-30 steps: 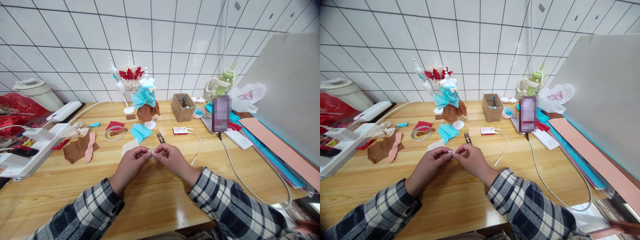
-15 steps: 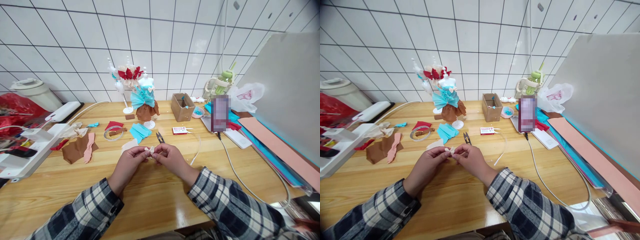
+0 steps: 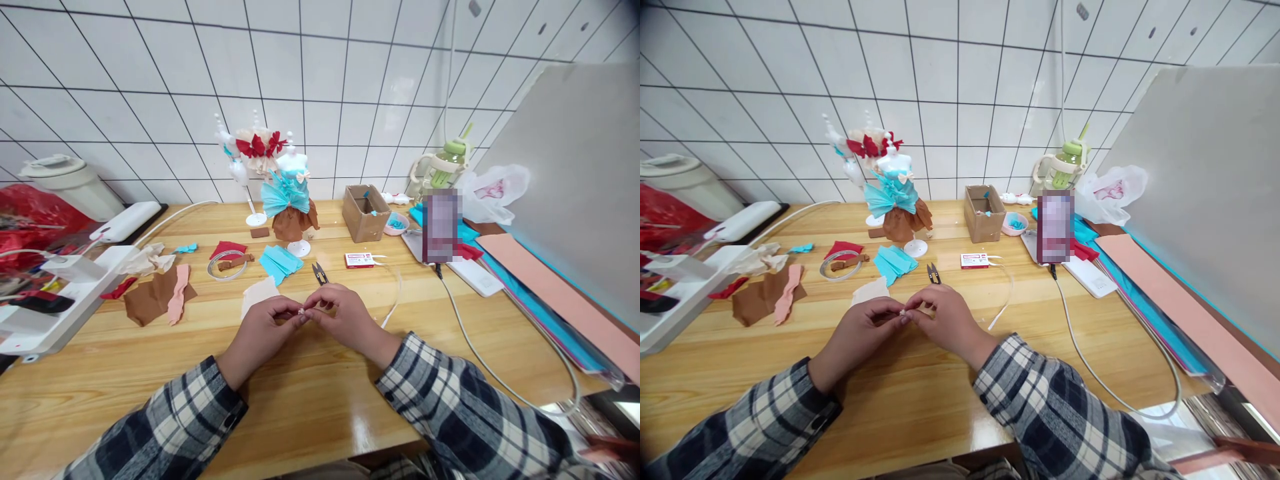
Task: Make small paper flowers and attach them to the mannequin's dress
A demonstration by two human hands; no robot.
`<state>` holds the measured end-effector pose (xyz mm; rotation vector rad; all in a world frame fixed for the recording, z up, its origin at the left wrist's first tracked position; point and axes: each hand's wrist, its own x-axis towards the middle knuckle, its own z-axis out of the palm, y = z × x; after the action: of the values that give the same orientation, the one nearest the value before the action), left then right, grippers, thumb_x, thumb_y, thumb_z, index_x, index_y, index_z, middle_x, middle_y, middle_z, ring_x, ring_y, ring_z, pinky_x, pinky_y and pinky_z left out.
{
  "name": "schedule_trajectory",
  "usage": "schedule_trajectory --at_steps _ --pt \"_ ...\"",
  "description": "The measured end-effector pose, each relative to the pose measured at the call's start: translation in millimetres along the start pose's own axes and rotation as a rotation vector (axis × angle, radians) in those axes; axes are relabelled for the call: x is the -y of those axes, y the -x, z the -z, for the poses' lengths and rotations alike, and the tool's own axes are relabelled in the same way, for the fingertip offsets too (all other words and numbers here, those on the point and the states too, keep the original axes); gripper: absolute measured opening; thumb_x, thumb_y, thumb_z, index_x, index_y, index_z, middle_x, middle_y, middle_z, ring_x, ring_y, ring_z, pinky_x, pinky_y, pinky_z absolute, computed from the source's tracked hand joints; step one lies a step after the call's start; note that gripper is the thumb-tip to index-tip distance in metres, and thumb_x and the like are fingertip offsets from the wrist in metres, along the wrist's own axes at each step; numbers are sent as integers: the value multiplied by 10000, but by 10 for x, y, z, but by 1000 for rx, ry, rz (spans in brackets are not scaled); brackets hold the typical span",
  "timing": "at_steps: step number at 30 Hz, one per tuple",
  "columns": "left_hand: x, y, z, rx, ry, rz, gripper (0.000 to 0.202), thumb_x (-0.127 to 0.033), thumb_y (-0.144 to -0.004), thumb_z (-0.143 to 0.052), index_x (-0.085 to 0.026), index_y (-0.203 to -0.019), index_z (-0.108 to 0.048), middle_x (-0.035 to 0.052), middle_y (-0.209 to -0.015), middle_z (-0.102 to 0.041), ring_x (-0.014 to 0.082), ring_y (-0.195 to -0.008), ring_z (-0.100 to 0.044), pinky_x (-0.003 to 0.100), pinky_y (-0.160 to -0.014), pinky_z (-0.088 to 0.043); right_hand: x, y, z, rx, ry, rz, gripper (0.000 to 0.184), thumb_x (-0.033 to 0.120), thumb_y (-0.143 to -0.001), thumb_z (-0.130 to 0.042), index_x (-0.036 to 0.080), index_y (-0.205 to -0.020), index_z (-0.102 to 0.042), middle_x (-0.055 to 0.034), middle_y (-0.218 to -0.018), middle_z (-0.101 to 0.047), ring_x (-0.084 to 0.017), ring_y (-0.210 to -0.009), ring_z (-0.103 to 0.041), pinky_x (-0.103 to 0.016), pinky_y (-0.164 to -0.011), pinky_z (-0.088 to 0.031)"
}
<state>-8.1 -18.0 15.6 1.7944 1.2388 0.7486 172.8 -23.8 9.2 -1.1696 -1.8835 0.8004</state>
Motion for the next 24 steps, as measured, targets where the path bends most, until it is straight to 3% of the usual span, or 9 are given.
schedule_trajectory --at_steps 7,11,14,19,24 --pt "25 -1 1 24 -9 16 244 -442 -753 -649 -211 -762 -727 44 -788 -725 189 -725 -645 268 -685 -497 -17 -4 11 49 -18 19 87 225 -803 -646 213 -889 -653 -8 -867 -669 -135 -771 -545 -259 -697 -419" --pt "26 -1 -3 39 -3 25 252 -451 -749 -654 -211 -773 -728 42 -793 -726 185 -716 -643 265 -681 -502 -25 -3 20 65 12 6 22 224 -795 -653 203 -801 -650 -12 -808 -655 -147 -774 -540 -278 -716 -413" --pt "13 -2 1 15 13 17 259 -452 -753 -651 -208 -795 -727 50 -817 -729 193 -744 -646 273 -696 -508 -46 -5 11 31 -40 -66 38 236 -793 -648 198 -797 -647 -12 -799 -645 -146 -774 -541 -273 -704 -419" --pt "-15 -1 17 -72 79 67 273 -457 -725 -677 -194 -789 -715 54 -829 -728 195 -753 -653 283 -723 -528 -63 -14 -23 6 -261 -270 99 277 -780 -629 179 -792 -619 25 -684 -571 -91 -585 -454 -220 -549 -382" --pt "2 0 16 -67 179 88 303 -461 -720 -687 -182 -836 -691 59 -877 -714 203 -800 -658 310 -776 -537 -35 -13 -41 45 -361 -335 137 311 -771 -620 178 -786 -591 36 -660 -551 -80 -559 -434 -203 -511 -357"
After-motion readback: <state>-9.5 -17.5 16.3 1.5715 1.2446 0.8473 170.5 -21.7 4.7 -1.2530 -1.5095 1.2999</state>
